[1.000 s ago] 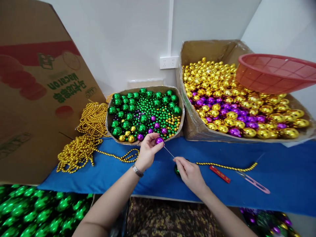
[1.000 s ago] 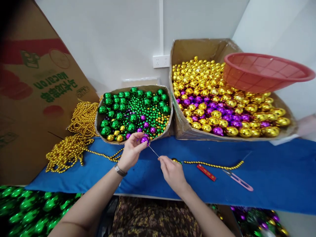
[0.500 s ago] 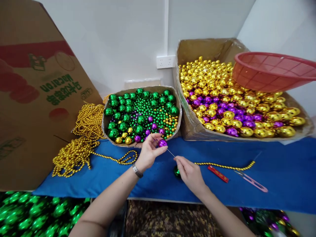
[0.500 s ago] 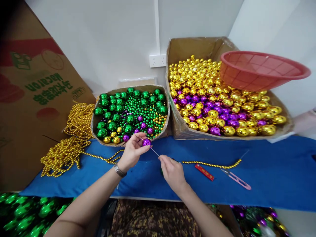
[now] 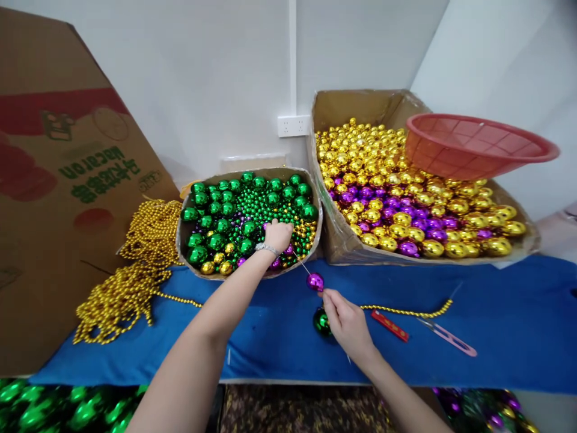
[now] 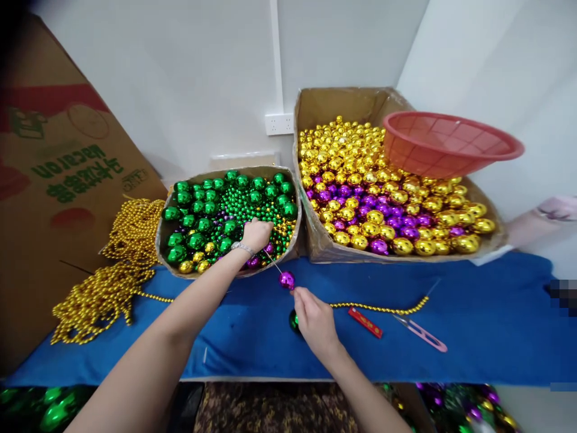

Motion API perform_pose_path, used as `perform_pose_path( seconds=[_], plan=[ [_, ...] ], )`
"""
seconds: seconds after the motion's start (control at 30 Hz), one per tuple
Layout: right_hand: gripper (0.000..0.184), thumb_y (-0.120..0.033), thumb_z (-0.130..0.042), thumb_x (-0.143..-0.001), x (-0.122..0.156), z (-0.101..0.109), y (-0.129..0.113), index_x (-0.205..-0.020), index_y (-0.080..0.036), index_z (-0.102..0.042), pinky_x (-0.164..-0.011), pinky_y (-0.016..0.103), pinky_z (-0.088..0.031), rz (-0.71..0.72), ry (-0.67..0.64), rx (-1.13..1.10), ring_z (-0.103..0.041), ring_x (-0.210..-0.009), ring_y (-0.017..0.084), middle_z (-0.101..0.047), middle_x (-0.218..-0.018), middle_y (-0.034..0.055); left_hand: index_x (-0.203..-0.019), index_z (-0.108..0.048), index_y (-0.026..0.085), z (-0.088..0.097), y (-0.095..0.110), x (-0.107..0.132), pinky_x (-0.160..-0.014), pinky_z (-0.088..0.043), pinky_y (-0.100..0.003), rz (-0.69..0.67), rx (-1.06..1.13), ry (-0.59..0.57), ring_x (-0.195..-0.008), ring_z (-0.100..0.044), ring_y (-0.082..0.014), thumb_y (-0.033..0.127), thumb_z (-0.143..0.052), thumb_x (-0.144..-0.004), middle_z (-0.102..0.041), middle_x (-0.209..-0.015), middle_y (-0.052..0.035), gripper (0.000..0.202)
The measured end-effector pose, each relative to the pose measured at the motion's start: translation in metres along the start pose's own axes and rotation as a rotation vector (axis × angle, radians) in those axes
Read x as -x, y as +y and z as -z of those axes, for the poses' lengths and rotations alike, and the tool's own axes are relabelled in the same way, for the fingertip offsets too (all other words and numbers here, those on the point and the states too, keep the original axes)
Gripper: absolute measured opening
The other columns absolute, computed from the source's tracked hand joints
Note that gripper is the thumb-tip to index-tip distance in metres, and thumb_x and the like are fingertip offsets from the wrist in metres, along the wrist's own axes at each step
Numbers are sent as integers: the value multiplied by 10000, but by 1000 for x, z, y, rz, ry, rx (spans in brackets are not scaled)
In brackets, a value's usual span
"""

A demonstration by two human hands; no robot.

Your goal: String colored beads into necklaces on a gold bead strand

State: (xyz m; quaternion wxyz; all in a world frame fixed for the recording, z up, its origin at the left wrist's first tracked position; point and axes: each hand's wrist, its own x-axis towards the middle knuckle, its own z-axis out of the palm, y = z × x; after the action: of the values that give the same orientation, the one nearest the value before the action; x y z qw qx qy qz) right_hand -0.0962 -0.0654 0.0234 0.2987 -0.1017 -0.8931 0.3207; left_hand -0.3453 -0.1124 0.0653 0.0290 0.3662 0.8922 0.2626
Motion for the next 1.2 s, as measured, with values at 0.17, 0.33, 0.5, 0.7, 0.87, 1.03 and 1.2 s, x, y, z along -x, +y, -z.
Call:
perform_pose_path(
  seconds=[0.17, 0.33, 0.5, 0.7, 0.87, 1.03, 1.2],
  plan=[
    [215, -227, -365, -944, -1, -3, 1, -924, -203, -579, -724, 243, -527, 11, 2, 1, -695, -786, 167, -720, -861, 48, -687, -634, 176, -1, -7, -4, -880, -313, -458, 35, 17, -24, -1067, -456, -344, 112, -647, -680, -655, -833, -143, 66],
    [211, -230, -370, -941, -1, -3, -3, -915, -207, -578, -710, 241, -528, 4, 4, 6, -697, -785, 169, -723, -862, 47, -698, -648, 176, 5, -4, -2, -830, -363, -399, 88, 167, 30, -1015, -504, -321, 130, -669, -653, -656, -781, -121, 68],
    [217, -246, -373, -943, 1, 4, -4, -926, -207, -586, -708, 243, -529, 0, 14, 13, -696, -751, 170, -720, -843, 51, -945, -669, 192, 23, -4, 33, -627, -413, -277, 133, 505, 62, -737, -591, -191, 292, -566, -776, -659, -753, -57, 221],
    [231, -229, -365, -945, 1, 1, -6, -927, -200, -593, -699, 235, -520, 46, -32, 24, -688, -756, 158, -713, -862, 48, -922, -664, 159, 32, -8, 94, -535, -408, -207, 388, 1456, -85, -622, -591, -116, 275, -710, -673, -656, -736, -46, 278],
    [258, -239, -348, -952, 4, -5, -9, -937, -193, -601, -694, 244, -518, 92, -65, 64, -681, -741, 160, -708, -848, 59, -915, -656, 153, 31, -7, 115, -559, -435, -208, 434, 1566, -103, -615, -592, -107, 271, -704, -707, -648, -700, -33, 244],
    [273, -234, -348, -948, 7, -7, -9, -946, -194, -617, -715, 246, -525, 114, -64, 101, -683, -751, 162, -710, -869, 63, -897, -657, 157, 34, -5, 123, -537, -418, -196, 406, 1540, -80, -619, -587, -100, 278, -723, -706, -642, -702, -23, 236],
    [291, -238, -337, -953, 9, -8, -7, -947, -195, -625, -710, 249, -526, 127, -57, 138, -684, -755, 165, -712, -871, 69, -900, -664, 170, 34, -3, 128, -529, -420, -193, 360, 1421, -10, -646, -590, -103, 298, -744, -679, -634, -735, -12, 268]
  ],
)
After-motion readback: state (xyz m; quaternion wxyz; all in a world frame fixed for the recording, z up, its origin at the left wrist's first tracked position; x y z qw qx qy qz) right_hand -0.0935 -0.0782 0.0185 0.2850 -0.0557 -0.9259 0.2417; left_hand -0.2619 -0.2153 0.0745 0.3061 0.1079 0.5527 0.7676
